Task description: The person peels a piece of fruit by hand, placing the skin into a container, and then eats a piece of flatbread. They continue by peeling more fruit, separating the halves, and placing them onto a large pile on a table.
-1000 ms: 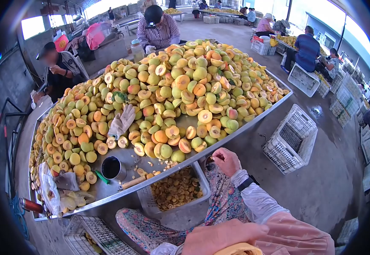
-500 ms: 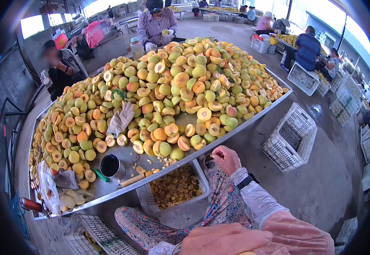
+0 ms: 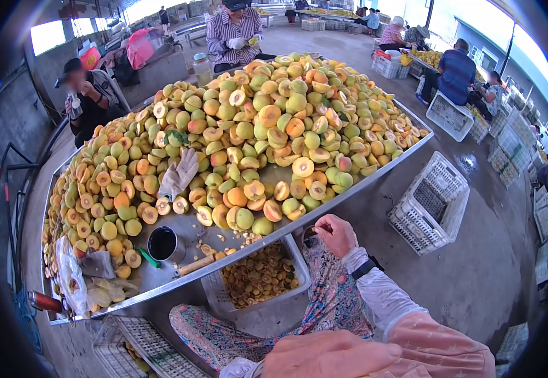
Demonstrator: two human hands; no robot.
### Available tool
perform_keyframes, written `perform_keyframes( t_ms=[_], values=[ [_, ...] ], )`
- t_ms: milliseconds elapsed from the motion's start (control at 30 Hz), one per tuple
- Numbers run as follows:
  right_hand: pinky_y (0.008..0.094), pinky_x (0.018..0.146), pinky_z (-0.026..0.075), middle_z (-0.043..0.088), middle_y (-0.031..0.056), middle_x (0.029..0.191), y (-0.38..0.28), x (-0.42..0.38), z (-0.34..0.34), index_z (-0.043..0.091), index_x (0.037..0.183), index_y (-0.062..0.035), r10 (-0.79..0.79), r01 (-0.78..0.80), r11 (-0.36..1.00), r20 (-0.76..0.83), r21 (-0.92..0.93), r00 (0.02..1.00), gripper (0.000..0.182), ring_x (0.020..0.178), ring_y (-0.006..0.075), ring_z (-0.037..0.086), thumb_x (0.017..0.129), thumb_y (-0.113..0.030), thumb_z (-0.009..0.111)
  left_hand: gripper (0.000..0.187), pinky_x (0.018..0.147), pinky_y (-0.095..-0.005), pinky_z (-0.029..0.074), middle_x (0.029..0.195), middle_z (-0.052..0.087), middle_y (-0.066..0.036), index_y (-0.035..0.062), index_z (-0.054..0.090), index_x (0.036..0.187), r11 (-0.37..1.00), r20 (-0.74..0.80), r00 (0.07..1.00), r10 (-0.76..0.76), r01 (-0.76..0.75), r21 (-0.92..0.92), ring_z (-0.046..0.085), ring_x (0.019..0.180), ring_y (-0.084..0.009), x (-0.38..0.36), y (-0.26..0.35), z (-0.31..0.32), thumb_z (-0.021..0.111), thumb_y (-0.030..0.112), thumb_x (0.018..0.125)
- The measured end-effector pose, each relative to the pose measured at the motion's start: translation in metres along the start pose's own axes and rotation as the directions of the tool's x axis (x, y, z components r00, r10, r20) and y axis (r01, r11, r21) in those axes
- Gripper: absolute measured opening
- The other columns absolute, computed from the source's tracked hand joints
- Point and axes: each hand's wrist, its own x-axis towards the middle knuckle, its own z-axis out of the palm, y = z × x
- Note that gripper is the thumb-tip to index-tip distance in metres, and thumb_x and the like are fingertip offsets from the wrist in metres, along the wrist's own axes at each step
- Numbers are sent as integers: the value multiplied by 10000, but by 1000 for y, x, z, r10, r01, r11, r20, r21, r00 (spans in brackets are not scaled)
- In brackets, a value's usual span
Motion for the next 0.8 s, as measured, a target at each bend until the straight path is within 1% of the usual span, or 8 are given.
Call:
perform_keyframes(
  t_ms=[167,233,667,800],
  values=[
    [320,645,483,613,92,794,0,0,0,603,863,-46,-12,12,1000,-5,-17,1000,114,703,229,610,800,-112,671,388,625,-308,461,897,615,-130,-70,597,1096,1000,9,1000,-1,1,12,608,723,-200,1,1,-2,613,260,893],
    [271,618,474,615,59,756,-3,0,0,613,859,-23,-4,5,1000,-29,7,1000,99,656,137,583,798,-68,678,385,625,-308,461,896,616,-129,-69,599,1094,1000,10,1000,0,0,18,608,723,-200,0,1,-4,615,258,891],
    [265,623,479,619,54,762,6,0,3,617,870,-23,-13,13,1000,-26,4,1000,105,657,127,586,796,-61,681,368,626,-311,458,888,617,-122,-59,609,1086,999,27,1000,9,-11,42,608,723,-202,3,0,-8,624,245,879],
    [258,626,478,615,47,761,7,0,3,616,870,-20,-6,6,1000,-27,-13,1000,102,658,113,580,798,-55,680,363,627,-311,458,886,617,-120,-56,612,1083,999,30,1000,9,-10,48,609,723,-203,2,1,-9,627,241,875]
  ],
)
